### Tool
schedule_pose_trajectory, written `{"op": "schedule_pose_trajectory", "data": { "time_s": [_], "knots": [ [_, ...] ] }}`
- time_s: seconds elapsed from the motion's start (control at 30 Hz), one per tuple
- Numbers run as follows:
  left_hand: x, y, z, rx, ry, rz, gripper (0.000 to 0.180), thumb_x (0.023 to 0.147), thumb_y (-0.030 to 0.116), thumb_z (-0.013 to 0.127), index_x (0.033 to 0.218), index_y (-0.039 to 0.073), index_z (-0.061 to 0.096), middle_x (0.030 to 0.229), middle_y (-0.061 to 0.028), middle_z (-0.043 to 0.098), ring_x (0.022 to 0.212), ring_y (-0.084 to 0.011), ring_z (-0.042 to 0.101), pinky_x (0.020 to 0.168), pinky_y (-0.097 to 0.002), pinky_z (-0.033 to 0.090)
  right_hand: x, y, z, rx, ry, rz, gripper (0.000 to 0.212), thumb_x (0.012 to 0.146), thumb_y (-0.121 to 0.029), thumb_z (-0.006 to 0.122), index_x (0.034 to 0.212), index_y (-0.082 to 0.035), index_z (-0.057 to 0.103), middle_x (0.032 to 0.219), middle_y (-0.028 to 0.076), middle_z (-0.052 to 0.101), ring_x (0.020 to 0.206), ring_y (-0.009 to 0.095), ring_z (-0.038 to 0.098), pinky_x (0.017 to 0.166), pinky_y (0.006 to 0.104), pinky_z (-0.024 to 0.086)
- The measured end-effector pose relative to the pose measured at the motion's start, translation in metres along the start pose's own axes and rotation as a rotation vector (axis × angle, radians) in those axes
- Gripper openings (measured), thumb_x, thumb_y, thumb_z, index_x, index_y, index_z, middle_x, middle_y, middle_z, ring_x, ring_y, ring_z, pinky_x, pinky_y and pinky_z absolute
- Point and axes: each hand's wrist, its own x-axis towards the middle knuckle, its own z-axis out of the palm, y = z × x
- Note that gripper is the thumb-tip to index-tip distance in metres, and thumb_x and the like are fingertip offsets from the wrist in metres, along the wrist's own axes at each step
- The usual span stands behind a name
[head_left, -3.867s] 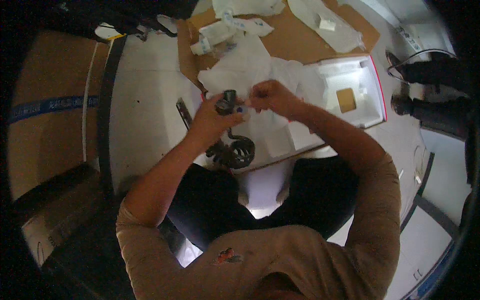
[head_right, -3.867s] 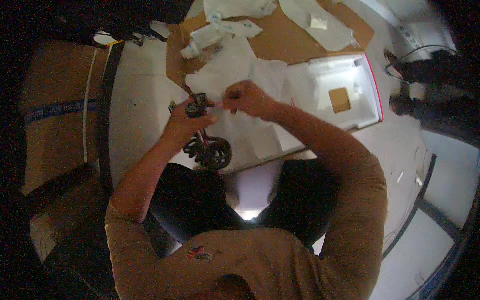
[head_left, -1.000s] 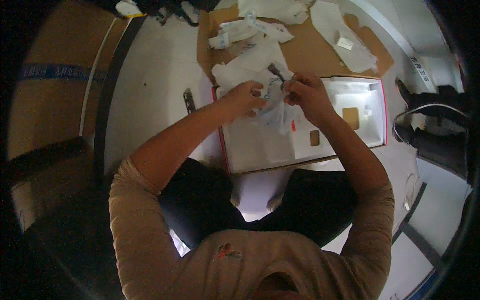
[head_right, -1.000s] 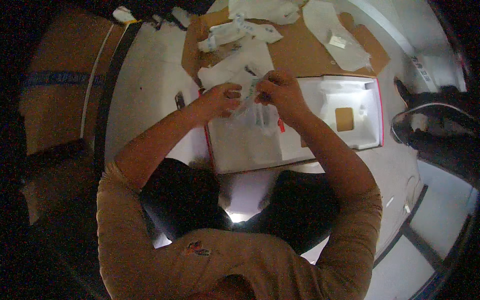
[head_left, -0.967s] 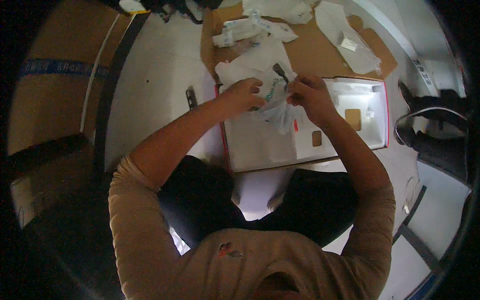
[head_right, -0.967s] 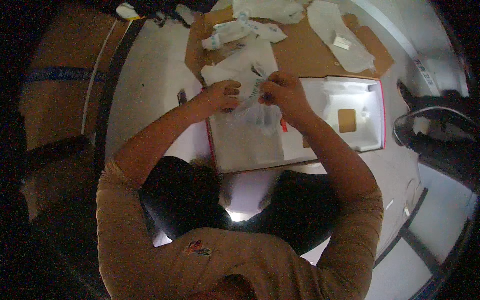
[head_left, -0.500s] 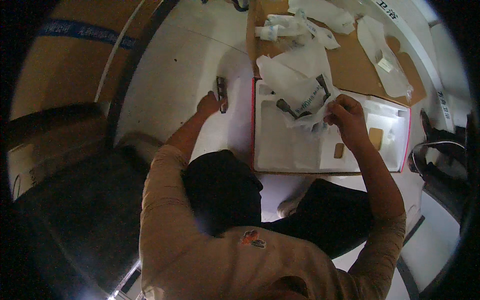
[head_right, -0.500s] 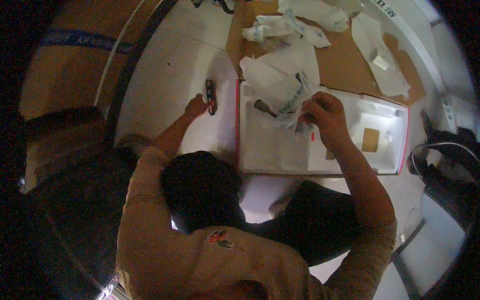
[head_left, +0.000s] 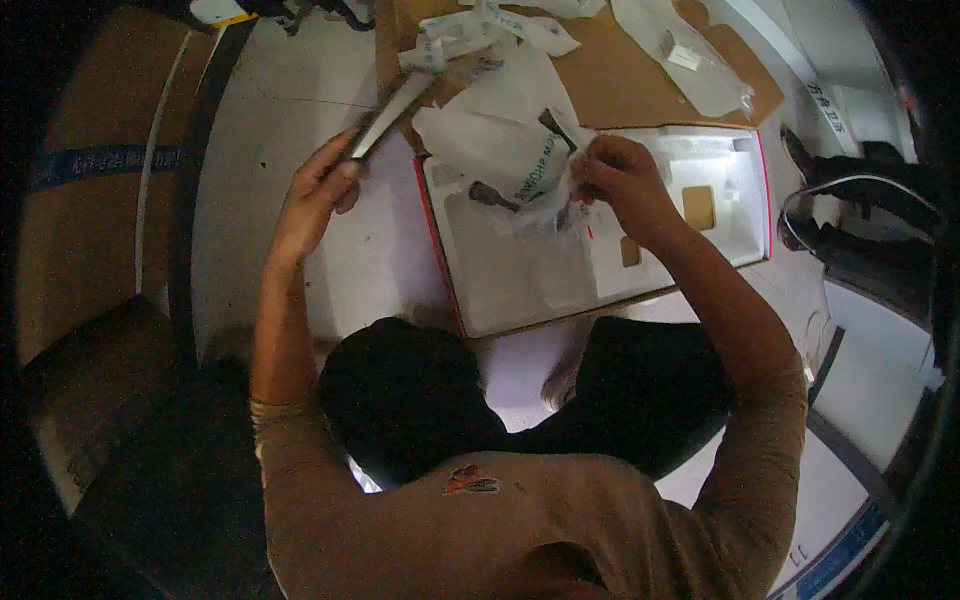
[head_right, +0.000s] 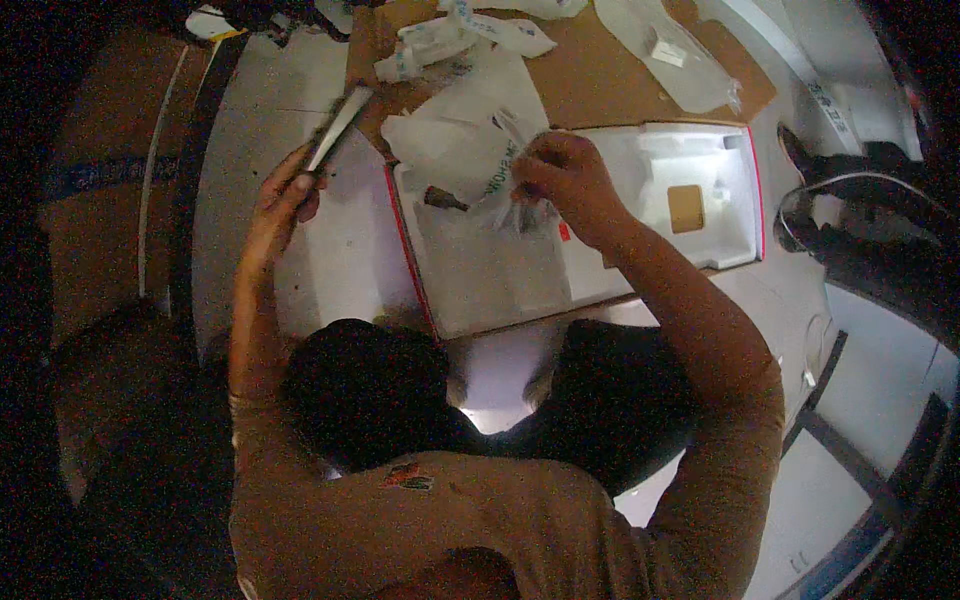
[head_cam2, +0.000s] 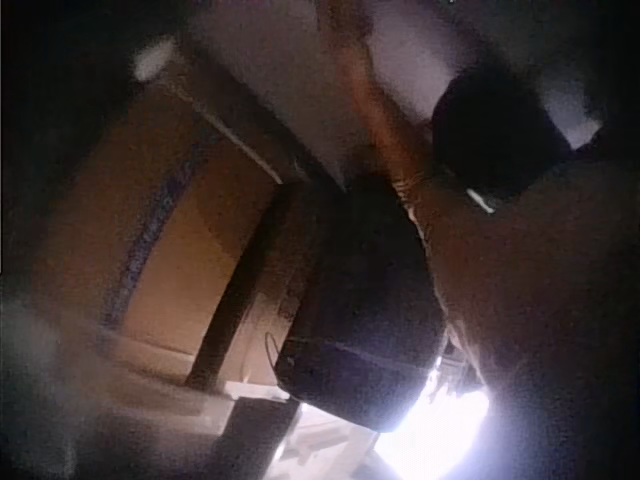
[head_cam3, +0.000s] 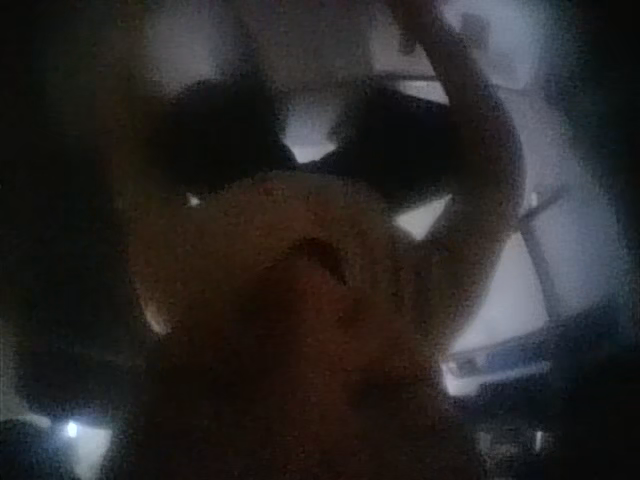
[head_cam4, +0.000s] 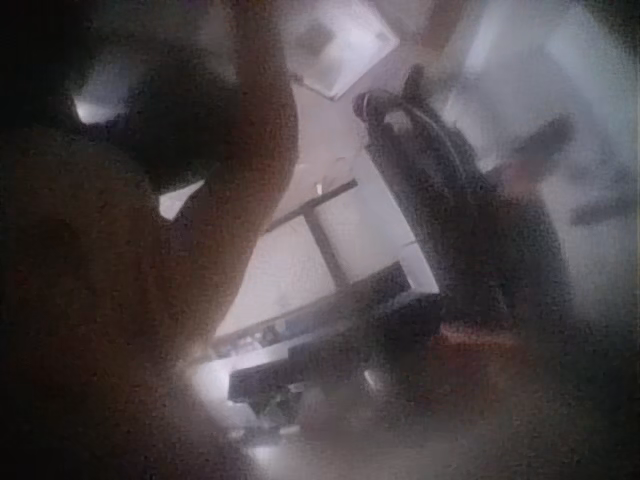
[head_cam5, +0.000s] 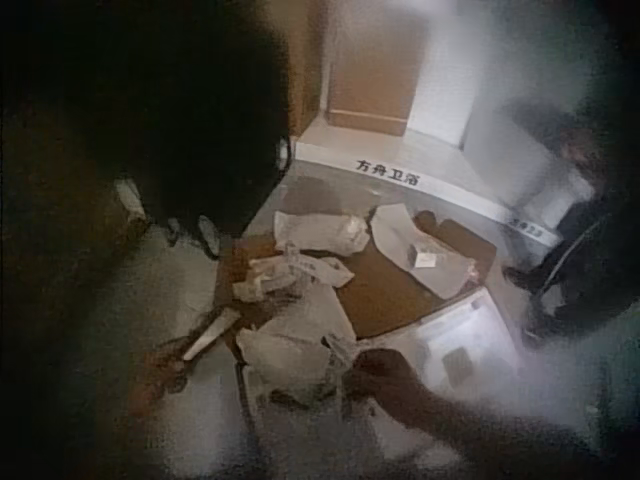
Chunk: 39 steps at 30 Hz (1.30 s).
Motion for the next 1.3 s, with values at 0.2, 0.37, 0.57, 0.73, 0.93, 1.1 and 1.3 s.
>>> {"op": "schedule_pose_trajectory", "data": {
  "time_s": [0.2,0.37,0.57,0.73,0.93,1.1,1.3],
  "knots": [
    [0.023,0.049,0.109,0.930,-0.504,0.221,0.038,0.086,0.019,0.052,0.121,0.006,0.044,0.109,-0.0137,0.054,0.090,-0.0299,0.054,0.078,-0.0353,0.044,0.000,-0.004,0.004,-0.004,-0.084,-0.079,0.015,0.077,-0.015,0.058,0.074,-0.002,0.052,0.069,0.006,0.055,0.063,0.014,0.057,0.058,0.0248,0.045],
    [0.052,0.040,0.157,1.028,-0.646,0.151,0.029,0.082,0.018,0.050,0.108,0.004,0.052,0.092,-0.0167,0.058,0.089,-0.0327,0.055,0.078,-0.0421,0.043,-0.005,-0.007,-0.001,0.033,-0.025,-0.122,0.015,0.079,-0.013,0.057,0.072,0.001,0.057,0.064,0.010,0.059,0.057,0.014,0.057,0.054,0.0247,0.045],
    [0.057,0.062,0.144,0.859,-0.486,0.014,0.033,0.081,0.020,0.059,0.109,0.005,0.051,0.108,-0.0140,0.054,0.101,-0.0245,0.053,0.086,-0.0350,0.043,-0.008,-0.007,-0.025,0.090,0.092,-0.061,0.015,0.078,-0.013,0.058,0.075,0.002,0.056,0.067,0.010,0.060,0.059,0.016,0.060,0.054,0.0256,0.046],
    [0.051,0.038,0.123,0.693,-0.286,0.104,0.049,0.068,0.031,0.071,0.105,0.006,0.050,0.115,-0.0136,0.048,0.095,-0.0251,0.055,0.082,-0.0354,0.043,-0.004,-0.006,-0.031,0.180,0.082,0.002,0.013,0.079,-0.014,0.058,0.081,-0.002,0.054,0.074,0.007,0.056,0.063,0.015,0.058,0.059,0.0258,0.047],
    [0.044,0.003,0.130,0.708,-0.253,0.049,0.047,0.069,0.026,0.073,0.104,0.007,0.048,0.125,-0.0136,0.039,0.101,-0.0224,0.051,0.087,-0.0328,0.041,0.010,-0.007,-0.021,0.228,-0.108,-0.095,0.018,0.082,-0.017,0.056,0.092,-0.002,0.057,0.092,0.009,0.060,0.081,0.017,0.060,0.068,0.0265,0.047],
    [0.046,-0.026,0.117,0.495,-0.138,-0.213,0.031,0.076,0.021,0.065,0.097,0.003,0.050,0.103,-0.0105,0.052,0.093,-0.0200,0.054,0.077,-0.0333,0.045,0.053,0.021,-0.050,-0.490,0.100,-0.359,0.029,0.084,-0.025,0.055,0.100,-0.001,0.057,0.099,0.013,0.060,0.090,0.025,0.059,0.078,0.0330,0.047],
    [0.041,-0.045,0.116,0.169,-0.071,-0.398,0.030,0.079,0.021,0.062,0.099,0.002,0.050,0.096,-0.0080,0.053,0.089,-0.0177,0.055,0.072,-0.0311,0.046,0.133,0.033,-0.051,-0.991,0.057,-0.305,0.048,0.081,-0.034,0.056,0.115,-0.001,0.050,0.104,0.018,0.058,0.095,0.031,0.057,0.084,0.0393,0.043]
  ]
}}
